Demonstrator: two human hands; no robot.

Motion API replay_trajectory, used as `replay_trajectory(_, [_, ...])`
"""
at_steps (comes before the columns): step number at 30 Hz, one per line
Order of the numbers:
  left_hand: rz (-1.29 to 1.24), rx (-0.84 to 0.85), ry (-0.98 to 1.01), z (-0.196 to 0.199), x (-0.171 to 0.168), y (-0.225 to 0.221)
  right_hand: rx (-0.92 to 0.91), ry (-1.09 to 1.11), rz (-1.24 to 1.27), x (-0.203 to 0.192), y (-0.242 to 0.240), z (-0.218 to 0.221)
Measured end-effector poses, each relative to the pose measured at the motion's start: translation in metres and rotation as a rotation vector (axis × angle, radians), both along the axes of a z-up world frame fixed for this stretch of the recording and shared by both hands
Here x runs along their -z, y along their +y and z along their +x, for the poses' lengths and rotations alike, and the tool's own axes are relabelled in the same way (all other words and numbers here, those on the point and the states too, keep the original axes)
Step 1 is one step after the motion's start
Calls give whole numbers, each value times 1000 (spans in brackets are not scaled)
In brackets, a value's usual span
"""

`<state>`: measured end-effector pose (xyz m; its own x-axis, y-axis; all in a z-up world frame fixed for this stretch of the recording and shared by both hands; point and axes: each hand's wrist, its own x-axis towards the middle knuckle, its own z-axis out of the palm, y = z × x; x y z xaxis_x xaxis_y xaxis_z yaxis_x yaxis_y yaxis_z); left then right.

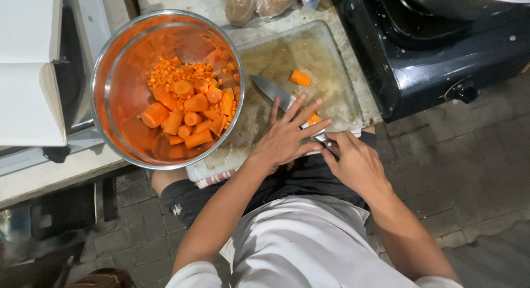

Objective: Dicing carrots on a cutting board and transferring them to a metal bowl.

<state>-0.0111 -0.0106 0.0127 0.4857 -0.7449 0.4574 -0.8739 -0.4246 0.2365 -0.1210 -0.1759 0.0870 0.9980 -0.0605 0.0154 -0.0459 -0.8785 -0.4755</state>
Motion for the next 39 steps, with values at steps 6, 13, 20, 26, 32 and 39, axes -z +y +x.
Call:
replay_trajectory(6, [129,-86,53,12,15,2,-21,-218,-216,20,-30,-34])
replay_trajectory(13, [408,-173,24,19,6,7,-8,-145,-361,-17,-81,-91])
replay_trajectory(20, [114,-182,463,24,-1,8,373,272,342,18,-107,-114])
replay_trajectory(26, [-85,-264,351,29,34,2,589,210,1343,95,-66,-95])
replay_trajectory(32, [-197,-332,355,18,46,-35,567,297,1548,96,-26,-85])
replay_trajectory(39, [-187,-435,321,-3,32,-53,476,292,1562,83,21,-65])
